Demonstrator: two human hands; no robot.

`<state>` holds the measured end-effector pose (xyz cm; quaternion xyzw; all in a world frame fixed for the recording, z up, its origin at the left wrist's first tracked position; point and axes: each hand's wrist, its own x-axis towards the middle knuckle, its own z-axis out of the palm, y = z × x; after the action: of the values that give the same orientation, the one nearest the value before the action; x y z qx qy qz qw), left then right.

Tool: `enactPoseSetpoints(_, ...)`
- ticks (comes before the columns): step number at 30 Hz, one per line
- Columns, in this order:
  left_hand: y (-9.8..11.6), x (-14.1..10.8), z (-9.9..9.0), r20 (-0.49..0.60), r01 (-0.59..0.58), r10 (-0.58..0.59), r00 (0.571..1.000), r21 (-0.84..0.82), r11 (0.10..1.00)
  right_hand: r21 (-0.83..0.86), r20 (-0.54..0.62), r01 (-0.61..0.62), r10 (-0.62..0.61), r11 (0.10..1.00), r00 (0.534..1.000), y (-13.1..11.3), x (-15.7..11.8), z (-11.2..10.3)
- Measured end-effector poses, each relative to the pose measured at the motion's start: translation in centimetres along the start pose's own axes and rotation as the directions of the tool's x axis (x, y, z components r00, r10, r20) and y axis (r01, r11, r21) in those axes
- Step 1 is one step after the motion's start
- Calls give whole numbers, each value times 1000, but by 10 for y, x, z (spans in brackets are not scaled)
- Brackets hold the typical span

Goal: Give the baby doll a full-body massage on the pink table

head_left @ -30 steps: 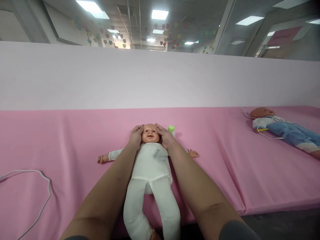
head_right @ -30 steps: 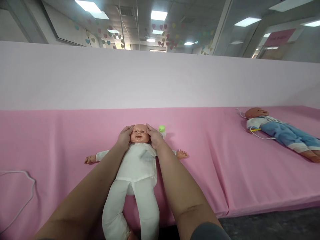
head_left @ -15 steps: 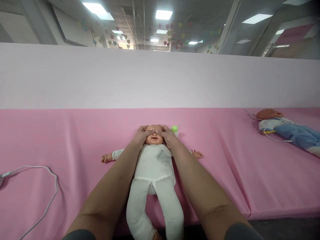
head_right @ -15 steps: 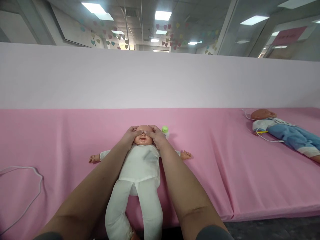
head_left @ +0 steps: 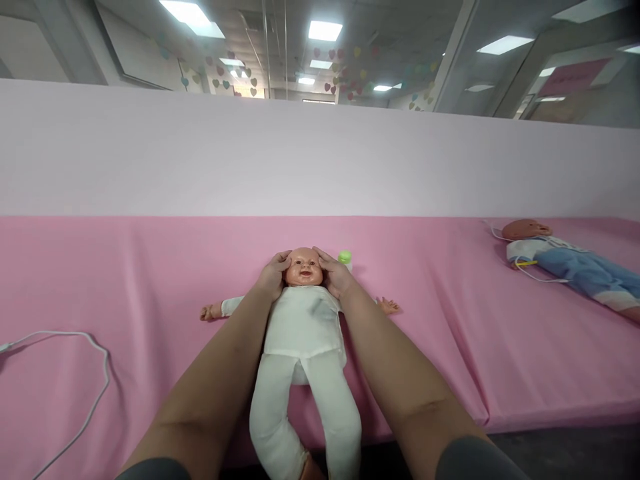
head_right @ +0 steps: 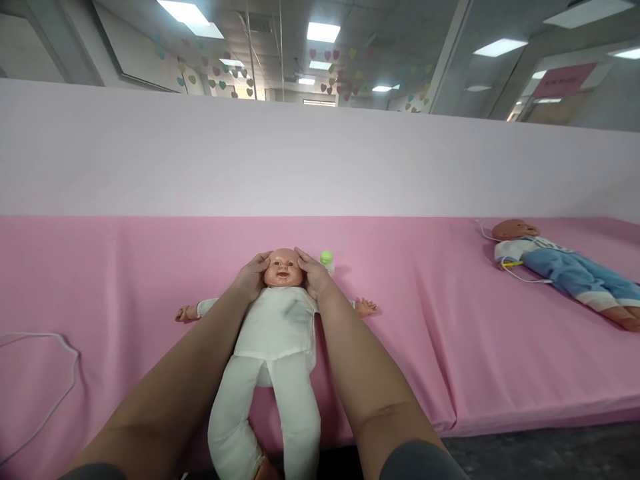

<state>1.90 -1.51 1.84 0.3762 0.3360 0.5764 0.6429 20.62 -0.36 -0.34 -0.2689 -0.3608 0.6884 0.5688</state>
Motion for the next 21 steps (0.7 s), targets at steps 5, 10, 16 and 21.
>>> enactPoseSetpoints(5, 0, -5, -7, 59, 2, 2, 998, -79, 997, 14, 48, -75, 75, 997, 996, -5, -6, 1)
enactPoseSetpoints(10, -7, -8, -13, -27, -106, 108, 994, 74, 992, -83, 42, -7, 11, 997, 999, 7, -2, 2)
enactPoseSetpoints(16, -1, -27, -24, 94, -371, 396, 913, 593, 715, -477, 54, 321, -337, 818, 940, 13, 7, -4)
enactPoseSetpoints(21, 7, -32, -23, 225, -355, 279, 934, 686, 635, -603, 98, 345, -362, 720, 927, 1, 3, -9)
